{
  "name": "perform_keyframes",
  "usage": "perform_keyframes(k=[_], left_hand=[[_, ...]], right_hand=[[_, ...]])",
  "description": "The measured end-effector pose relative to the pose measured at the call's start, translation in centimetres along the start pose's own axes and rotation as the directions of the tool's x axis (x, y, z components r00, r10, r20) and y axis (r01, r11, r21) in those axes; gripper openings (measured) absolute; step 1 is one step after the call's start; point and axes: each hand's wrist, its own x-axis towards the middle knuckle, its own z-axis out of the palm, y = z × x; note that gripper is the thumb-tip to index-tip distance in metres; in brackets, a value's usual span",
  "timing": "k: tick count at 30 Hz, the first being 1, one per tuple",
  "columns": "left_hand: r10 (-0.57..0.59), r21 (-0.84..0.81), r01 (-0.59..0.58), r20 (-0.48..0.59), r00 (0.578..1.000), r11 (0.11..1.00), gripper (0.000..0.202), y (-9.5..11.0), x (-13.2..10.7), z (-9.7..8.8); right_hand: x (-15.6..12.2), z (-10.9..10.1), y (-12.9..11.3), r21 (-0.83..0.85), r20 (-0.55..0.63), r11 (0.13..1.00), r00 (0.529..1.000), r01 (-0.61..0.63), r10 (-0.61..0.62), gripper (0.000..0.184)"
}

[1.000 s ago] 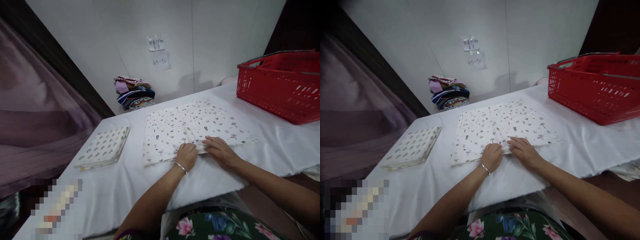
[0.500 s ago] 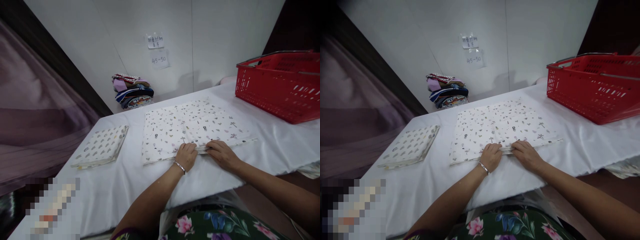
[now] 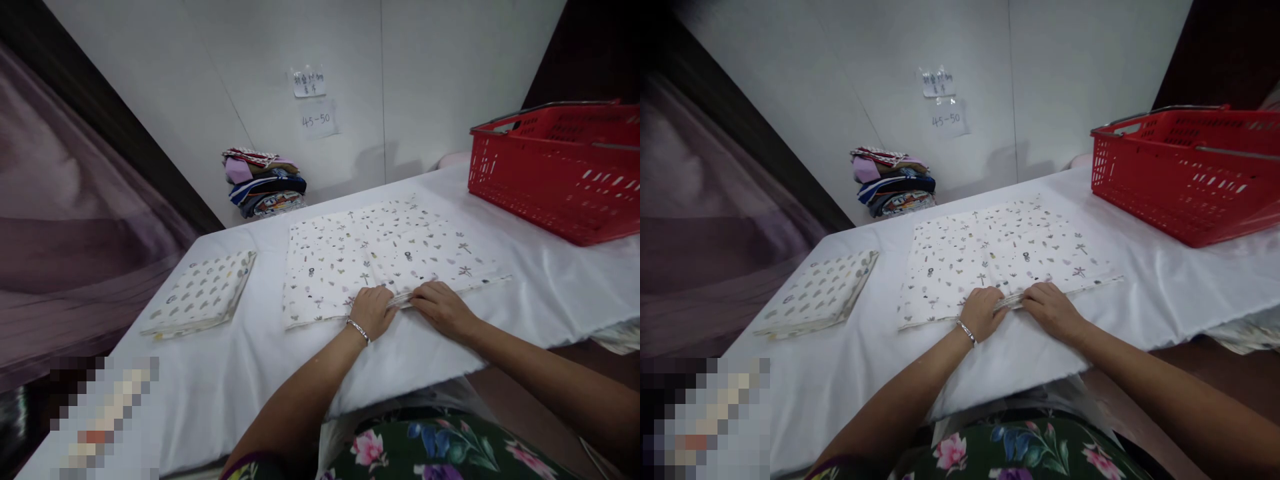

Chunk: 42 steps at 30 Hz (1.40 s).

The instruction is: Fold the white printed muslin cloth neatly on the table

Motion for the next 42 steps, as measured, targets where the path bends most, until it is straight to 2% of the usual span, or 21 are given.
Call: perform_keyframes(k=[2, 4, 7, 10, 12, 14, 18, 24, 27, 32, 35, 38, 42], left_hand=[[-0.066, -0.022, 0.067, 0.023, 0.998, 0.998, 0.022, 0.1, 0.3, 0.0], [-0.077, -0.005, 0.078, 0.055, 0.995, 0.997, 0.018, 0.0, 0.8, 0.0], [-0.021, 0.107, 0.016, 0.049, 0.999, 0.994, 0.007, -0.1, 1.5, -0.1], [0.067, 0.217, -0.067, 0.006, 0.998, 0.974, 0.014, -0.3, 1.8, 0.1], [0.107, 0.235, -0.105, 0.005, 0.994, 0.966, 0.016, -0.3, 1.6, 0.5], [0.099, 0.217, -0.1, 0.018, 0.995, 0.971, 0.014, -0.2, 1.3, 0.8], [0.01, 0.124, -0.018, 0.059, 0.998, 0.992, 0.007, 0.0, 0.9, 1.2], [-0.044, 0.007, 0.044, 0.095, 0.994, 0.999, 0.011, -0.2, 1.0, 1.1], [-0.036, 0.017, 0.035, 0.112, 0.993, 0.999, 0.013, -0.1, 1.0, 0.9], [-0.004, 0.054, -0.006, 0.174, 0.985, 0.999, 0.014, 0.3, 0.7, 0.1], [0.003, 0.048, -0.012, 0.186, 0.983, 0.999, 0.024, 0.6, 0.4, -0.5], [-0.015, 0.071, 0.002, 0.183, 0.983, 0.997, 0.033, 0.8, 0.2, -0.8], [-0.055, 0.157, 0.025, 0.186, 0.981, 0.987, 0.018, 1.4, 0.2, -0.5]], right_hand=[[0.0, 0.0, 0.0, -0.004, -0.004, 1.0, 1.0, 0.004, -0.004, 0.026], [0.0, 0.0, 0.1, -0.006, -0.005, 1.0, 1.0, 0.005, -0.005, 0.026], [0.0, 0.0, 0.1, -0.005, -0.02, 1.0, 1.0, 0.011, -0.011, 0.024], [0.1, -0.1, -0.1, -0.008, -0.031, 1.0, 0.999, 0.005, -0.005, 0.022], [0.1, -0.1, -0.1, -0.011, -0.023, 1.0, 1.0, -0.008, 0.008, 0.023], [0.0, -0.1, -0.1, -0.009, -0.012, 1.0, 1.0, -0.017, 0.017, 0.024], [-0.1, 0.2, 0.0, -0.01, -0.017, 1.0, 1.0, -0.011, 0.011, 0.023], [-0.1, 0.6, 0.2, -0.037, -0.048, 0.999, 0.999, 0.009, -0.011, 0.022], [-0.1, 0.7, 0.3, -0.05, -0.071, 0.998, 0.997, 0.027, -0.031, 0.021], [0.1, 0.6, 0.4, -0.001, 0.002, 1.0, 1.0, 0.015, -0.015, 0.02], [0.4, 0.6, 0.4, -0.005, 0.038, 1.0, 0.999, -0.019, 0.019, 0.018], [0.4, 0.6, 0.5, -0.006, 0.05, 1.0, 0.999, 0.001, -0.001, 0.017], [-0.1, 0.5, 0.9, 0.006, 0.049, 0.999, 0.998, 0.049, -0.049, 0.021]])
